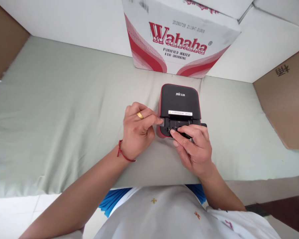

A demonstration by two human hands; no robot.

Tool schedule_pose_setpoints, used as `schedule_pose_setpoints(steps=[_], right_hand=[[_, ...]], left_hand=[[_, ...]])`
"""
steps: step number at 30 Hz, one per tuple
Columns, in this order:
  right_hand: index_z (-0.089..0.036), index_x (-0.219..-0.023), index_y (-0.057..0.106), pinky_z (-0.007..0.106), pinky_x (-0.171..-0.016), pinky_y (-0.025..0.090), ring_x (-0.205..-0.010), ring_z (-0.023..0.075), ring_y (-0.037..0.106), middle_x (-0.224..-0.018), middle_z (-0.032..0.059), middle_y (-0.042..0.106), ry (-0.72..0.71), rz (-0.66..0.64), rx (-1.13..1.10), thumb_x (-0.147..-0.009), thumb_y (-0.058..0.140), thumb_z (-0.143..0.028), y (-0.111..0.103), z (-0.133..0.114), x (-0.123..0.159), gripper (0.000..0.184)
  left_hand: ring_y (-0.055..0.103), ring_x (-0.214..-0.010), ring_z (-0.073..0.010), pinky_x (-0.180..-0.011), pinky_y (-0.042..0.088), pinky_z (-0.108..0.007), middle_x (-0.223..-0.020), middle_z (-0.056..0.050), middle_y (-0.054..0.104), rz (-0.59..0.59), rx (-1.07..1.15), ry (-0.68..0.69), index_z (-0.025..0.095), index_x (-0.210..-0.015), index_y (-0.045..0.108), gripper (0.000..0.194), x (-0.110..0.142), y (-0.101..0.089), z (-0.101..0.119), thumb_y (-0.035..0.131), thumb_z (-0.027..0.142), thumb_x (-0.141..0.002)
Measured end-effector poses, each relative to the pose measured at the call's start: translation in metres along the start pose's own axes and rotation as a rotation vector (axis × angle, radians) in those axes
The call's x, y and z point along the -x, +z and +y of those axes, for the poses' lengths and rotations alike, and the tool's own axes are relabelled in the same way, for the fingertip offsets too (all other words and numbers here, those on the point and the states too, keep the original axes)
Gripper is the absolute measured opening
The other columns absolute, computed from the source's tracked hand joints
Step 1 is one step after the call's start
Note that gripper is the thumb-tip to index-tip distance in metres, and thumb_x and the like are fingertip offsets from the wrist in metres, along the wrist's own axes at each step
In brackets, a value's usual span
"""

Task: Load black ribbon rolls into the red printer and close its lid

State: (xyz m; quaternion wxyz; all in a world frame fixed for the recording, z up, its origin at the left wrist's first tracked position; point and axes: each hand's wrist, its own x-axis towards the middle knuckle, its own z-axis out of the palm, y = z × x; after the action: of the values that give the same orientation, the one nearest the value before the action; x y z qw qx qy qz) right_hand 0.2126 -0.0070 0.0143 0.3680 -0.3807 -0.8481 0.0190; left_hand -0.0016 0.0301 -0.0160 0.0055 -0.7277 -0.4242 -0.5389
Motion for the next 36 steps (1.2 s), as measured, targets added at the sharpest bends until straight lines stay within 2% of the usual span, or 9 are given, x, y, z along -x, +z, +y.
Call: schedule_pose_setpoints(steps=[6,9,12,15,18,21,24,28,36], right_hand=[[-0.026,-0.127,0.076,0.044,-0.093,0.060,-0.106,0.0242,0.068,-0.114,0.0088,0.078,-0.055,-0.111,-0.095,-0.099,0.066,-0.015,-0.018,-0.002,-0.011,0.032],[-0.026,-0.115,0.080,0.044,-0.094,0.059,-0.105,0.0230,0.070,-0.113,0.0079,0.079,0.047,-0.119,-0.162,-0.103,0.064,-0.021,-0.031,0.014,-0.031,0.020],[-0.024,-0.111,0.081,0.044,-0.099,0.057,-0.107,0.0239,0.072,-0.114,0.0080,0.080,0.116,-0.143,-0.082,-0.105,0.061,-0.027,-0.036,0.039,-0.056,0.022],[-0.019,-0.116,0.081,0.045,-0.100,0.056,-0.112,0.0283,0.073,-0.122,0.0106,0.080,0.136,-0.402,0.086,-0.104,0.057,-0.027,-0.031,0.055,-0.083,0.027],[-0.018,-0.121,0.079,0.044,-0.094,0.055,-0.115,0.0317,0.073,-0.130,0.0124,0.077,0.188,-0.635,0.318,-0.103,0.052,-0.023,-0.020,0.051,-0.107,0.032],[-0.018,-0.128,0.074,0.041,-0.081,0.052,-0.113,0.0341,0.073,-0.134,0.0142,0.075,0.217,-0.819,0.512,-0.101,0.053,-0.021,-0.009,0.038,-0.126,0.034],[-0.016,-0.124,0.074,0.038,-0.072,0.048,-0.109,0.0359,0.073,-0.131,0.0171,0.074,0.227,-0.954,0.622,-0.097,0.058,-0.021,0.001,0.030,-0.136,0.032],[-0.017,-0.119,0.074,0.037,-0.071,0.046,-0.109,0.0350,0.073,-0.127,0.0184,0.075,0.262,-0.980,0.657,-0.095,0.063,-0.025,0.007,0.032,-0.138,0.028],[-0.018,-0.129,0.065,0.038,-0.067,0.041,-0.103,0.0377,0.074,-0.112,0.0171,0.078,0.308,-0.937,0.631,-0.096,0.058,-0.026,0.005,0.039,-0.132,0.035]], left_hand=[[0.058,-0.078,-0.0175,-0.074,0.041,-0.039,-0.077,0.003,0.072,0.018,-0.049,0.011,0.025,-0.088,0.064,0.030,0.010,0.007,0.000,0.055,-0.002,-0.096],[0.057,-0.077,-0.0179,-0.073,0.041,-0.037,-0.076,0.002,0.068,0.025,-0.093,0.066,0.025,-0.097,0.064,0.029,0.016,0.011,0.000,0.052,-0.002,-0.095],[0.056,-0.079,-0.0196,-0.074,0.043,-0.037,-0.080,-0.001,0.067,0.046,-0.138,0.114,0.023,-0.111,0.065,0.035,0.020,0.014,0.002,0.047,-0.002,-0.092],[0.059,-0.087,-0.0207,-0.079,0.047,-0.037,-0.092,-0.005,0.070,0.116,-0.135,0.145,0.020,-0.118,0.064,0.038,0.021,0.013,0.008,0.049,0.000,-0.089],[0.060,-0.094,-0.0223,-0.081,0.051,-0.039,-0.099,-0.006,0.070,0.186,-0.107,0.230,0.021,-0.115,0.064,0.031,0.021,0.012,0.015,0.057,0.007,-0.088],[0.062,-0.097,-0.0238,-0.084,0.053,-0.041,-0.101,-0.006,0.070,0.142,-0.056,0.282,0.023,-0.109,0.065,0.023,0.022,0.013,0.020,0.062,0.015,-0.088],[0.066,-0.098,-0.0243,-0.085,0.053,-0.042,-0.100,-0.006,0.072,0.074,-0.042,0.250,0.023,-0.107,0.065,0.018,0.022,0.015,0.022,0.066,0.019,-0.089],[0.069,-0.098,-0.0241,-0.086,0.053,-0.041,-0.097,-0.006,0.074,0.048,-0.062,0.254,0.021,-0.106,0.065,0.013,0.023,0.016,0.020,0.068,0.021,-0.093],[0.068,-0.100,-0.0247,-0.085,0.054,-0.041,-0.097,-0.007,0.074,0.038,-0.061,0.280,0.019,-0.105,0.066,0.011,0.023,0.016,0.018,0.067,0.022,-0.095]])
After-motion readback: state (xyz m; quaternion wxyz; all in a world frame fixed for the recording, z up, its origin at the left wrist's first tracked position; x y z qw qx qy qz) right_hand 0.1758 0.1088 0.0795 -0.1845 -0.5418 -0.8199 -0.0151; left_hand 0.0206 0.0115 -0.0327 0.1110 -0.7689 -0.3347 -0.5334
